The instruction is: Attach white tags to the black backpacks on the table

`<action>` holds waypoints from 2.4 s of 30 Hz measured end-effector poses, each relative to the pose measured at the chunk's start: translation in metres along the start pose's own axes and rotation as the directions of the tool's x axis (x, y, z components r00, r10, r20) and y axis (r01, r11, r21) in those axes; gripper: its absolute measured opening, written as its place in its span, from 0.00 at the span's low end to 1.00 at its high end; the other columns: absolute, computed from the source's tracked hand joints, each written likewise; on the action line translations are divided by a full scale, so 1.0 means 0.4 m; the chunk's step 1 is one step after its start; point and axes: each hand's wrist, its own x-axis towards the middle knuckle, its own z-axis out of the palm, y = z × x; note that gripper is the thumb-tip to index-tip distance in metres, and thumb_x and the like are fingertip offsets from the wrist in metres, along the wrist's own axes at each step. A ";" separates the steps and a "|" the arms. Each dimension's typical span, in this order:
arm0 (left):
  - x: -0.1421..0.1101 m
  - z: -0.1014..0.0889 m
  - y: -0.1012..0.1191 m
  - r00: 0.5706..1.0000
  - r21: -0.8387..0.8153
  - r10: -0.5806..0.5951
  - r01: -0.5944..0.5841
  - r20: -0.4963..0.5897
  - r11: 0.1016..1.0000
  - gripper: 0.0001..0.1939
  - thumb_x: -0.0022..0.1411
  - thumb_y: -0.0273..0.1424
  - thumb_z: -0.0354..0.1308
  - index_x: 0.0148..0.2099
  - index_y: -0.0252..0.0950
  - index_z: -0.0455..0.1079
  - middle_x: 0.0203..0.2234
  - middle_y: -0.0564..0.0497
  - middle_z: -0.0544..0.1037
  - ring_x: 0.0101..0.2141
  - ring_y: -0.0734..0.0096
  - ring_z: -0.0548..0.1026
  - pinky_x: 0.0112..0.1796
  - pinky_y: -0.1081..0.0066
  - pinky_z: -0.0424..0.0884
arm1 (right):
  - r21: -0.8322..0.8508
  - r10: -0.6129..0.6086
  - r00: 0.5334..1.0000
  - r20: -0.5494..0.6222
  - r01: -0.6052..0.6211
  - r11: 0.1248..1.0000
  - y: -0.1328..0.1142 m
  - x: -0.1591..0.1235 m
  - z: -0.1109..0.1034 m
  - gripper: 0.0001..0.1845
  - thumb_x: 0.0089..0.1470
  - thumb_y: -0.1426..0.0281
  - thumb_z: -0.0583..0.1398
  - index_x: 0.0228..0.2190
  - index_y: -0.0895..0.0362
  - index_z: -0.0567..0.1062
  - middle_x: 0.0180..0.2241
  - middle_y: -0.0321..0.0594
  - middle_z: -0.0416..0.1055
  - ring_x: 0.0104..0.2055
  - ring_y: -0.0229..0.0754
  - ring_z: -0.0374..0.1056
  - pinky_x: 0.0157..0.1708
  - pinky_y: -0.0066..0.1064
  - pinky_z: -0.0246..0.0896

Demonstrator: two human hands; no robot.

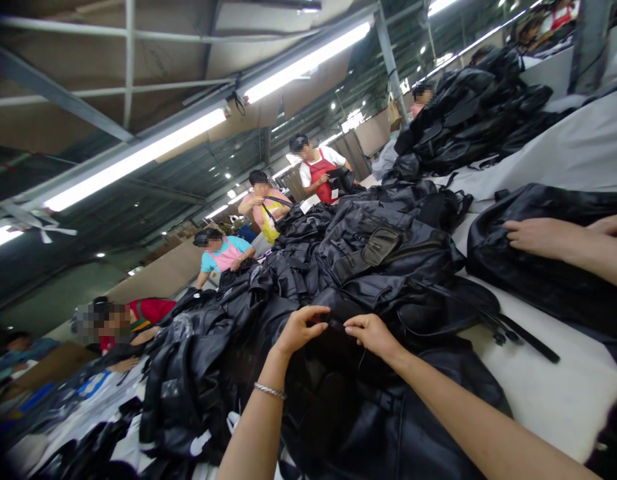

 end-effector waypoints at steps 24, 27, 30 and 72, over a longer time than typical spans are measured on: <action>0.008 0.020 -0.011 0.992 -0.433 -0.126 0.112 -0.004 0.894 0.24 0.45 0.25 0.60 0.47 0.35 0.63 0.39 0.47 0.73 0.38 0.70 0.71 0.39 0.71 0.66 | -0.074 -0.063 0.995 -0.081 0.057 0.996 -0.030 0.014 0.039 0.10 0.40 0.66 0.57 0.26 0.60 0.72 0.16 0.33 0.64 0.16 0.33 0.60 0.15 0.24 0.54; -0.005 0.028 0.016 0.968 -0.460 -0.218 0.138 -0.125 0.877 0.32 0.44 0.24 0.60 0.53 0.39 0.56 0.41 0.48 0.71 0.34 0.74 0.71 0.37 0.71 0.68 | -0.062 -0.106 0.989 -0.104 0.100 0.993 -0.056 0.033 0.058 0.14 0.44 0.66 0.54 0.35 0.59 0.68 0.17 0.32 0.64 0.18 0.35 0.63 0.18 0.24 0.59; -0.049 0.074 0.055 0.783 -0.465 -0.434 0.211 -0.447 0.860 0.28 0.49 0.27 0.57 0.53 0.39 0.54 0.45 0.46 0.68 0.35 0.74 0.71 0.38 0.71 0.69 | -0.095 -0.160 0.986 -0.054 0.154 0.984 -0.084 0.045 0.062 0.19 0.46 0.65 0.53 0.42 0.57 0.64 0.20 0.32 0.65 0.21 0.36 0.65 0.21 0.25 0.61; -0.018 0.216 0.020 0.678 -0.968 -0.735 0.193 0.012 0.163 0.08 0.38 0.31 0.63 0.21 0.30 0.70 0.16 0.49 0.72 0.23 0.71 0.70 0.34 0.68 0.64 | -0.287 -0.350 0.914 0.206 0.398 0.871 -0.143 0.031 -0.013 0.12 0.46 0.62 0.57 0.24 0.59 0.71 0.23 0.38 0.69 0.24 0.37 0.66 0.22 0.26 0.64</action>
